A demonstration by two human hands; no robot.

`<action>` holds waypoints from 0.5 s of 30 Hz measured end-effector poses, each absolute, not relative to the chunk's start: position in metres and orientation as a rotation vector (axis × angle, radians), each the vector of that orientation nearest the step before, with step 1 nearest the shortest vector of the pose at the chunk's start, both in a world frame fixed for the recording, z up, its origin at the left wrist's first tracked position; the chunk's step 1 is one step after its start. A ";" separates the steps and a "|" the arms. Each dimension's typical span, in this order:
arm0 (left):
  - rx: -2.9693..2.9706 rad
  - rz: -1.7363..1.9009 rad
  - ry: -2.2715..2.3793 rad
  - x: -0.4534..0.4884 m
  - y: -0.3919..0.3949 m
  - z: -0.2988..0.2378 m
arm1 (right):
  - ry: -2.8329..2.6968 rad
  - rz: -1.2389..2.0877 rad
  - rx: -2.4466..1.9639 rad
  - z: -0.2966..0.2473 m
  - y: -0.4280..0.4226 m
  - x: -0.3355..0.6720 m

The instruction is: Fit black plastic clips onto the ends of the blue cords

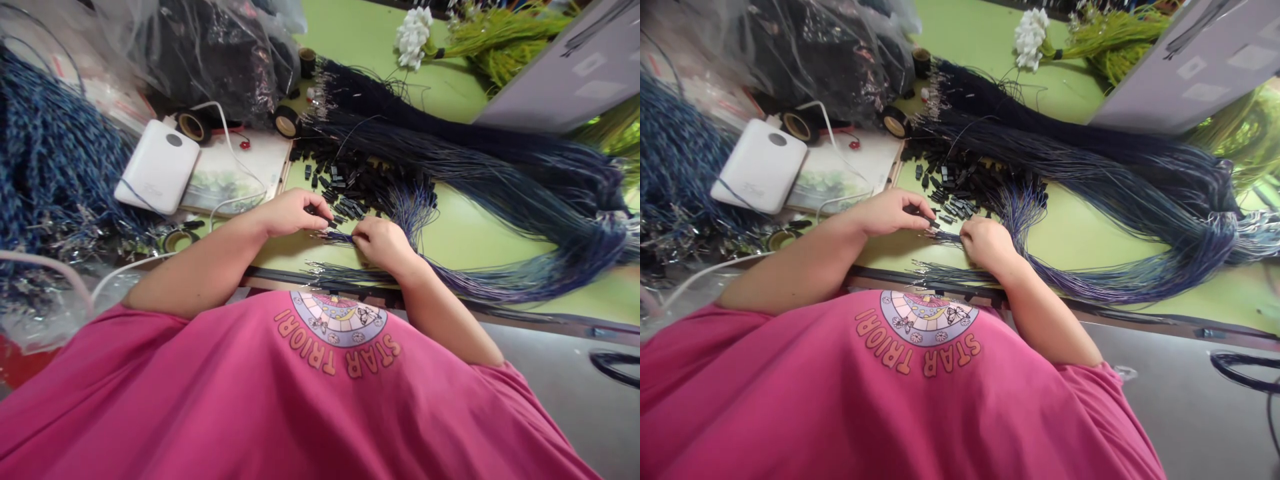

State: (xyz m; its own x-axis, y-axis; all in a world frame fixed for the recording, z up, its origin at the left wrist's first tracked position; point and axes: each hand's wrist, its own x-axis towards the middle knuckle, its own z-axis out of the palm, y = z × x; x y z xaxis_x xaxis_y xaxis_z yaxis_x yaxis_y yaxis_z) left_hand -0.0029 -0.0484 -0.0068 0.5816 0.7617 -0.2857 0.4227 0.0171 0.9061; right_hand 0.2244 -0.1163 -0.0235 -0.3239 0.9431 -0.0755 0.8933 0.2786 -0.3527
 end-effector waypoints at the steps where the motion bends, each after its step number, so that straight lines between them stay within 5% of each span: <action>1: 1.609 0.345 1.010 -0.003 -0.049 -0.006 | -2.344 0.528 -1.694 -0.024 -0.116 0.226; 15: 1.410 0.357 0.972 0.003 -0.058 -0.001 | -1.925 0.707 -1.423 -0.013 -0.124 0.226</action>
State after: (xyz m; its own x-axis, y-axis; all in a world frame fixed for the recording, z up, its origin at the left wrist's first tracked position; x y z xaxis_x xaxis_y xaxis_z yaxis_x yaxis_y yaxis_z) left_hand 0.0032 -0.0577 -0.0010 0.5874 0.7280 -0.3536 0.3268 0.1863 0.9266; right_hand 0.2257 -0.1239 -0.0125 -0.2142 0.9612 0.1740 0.6203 0.2715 -0.7359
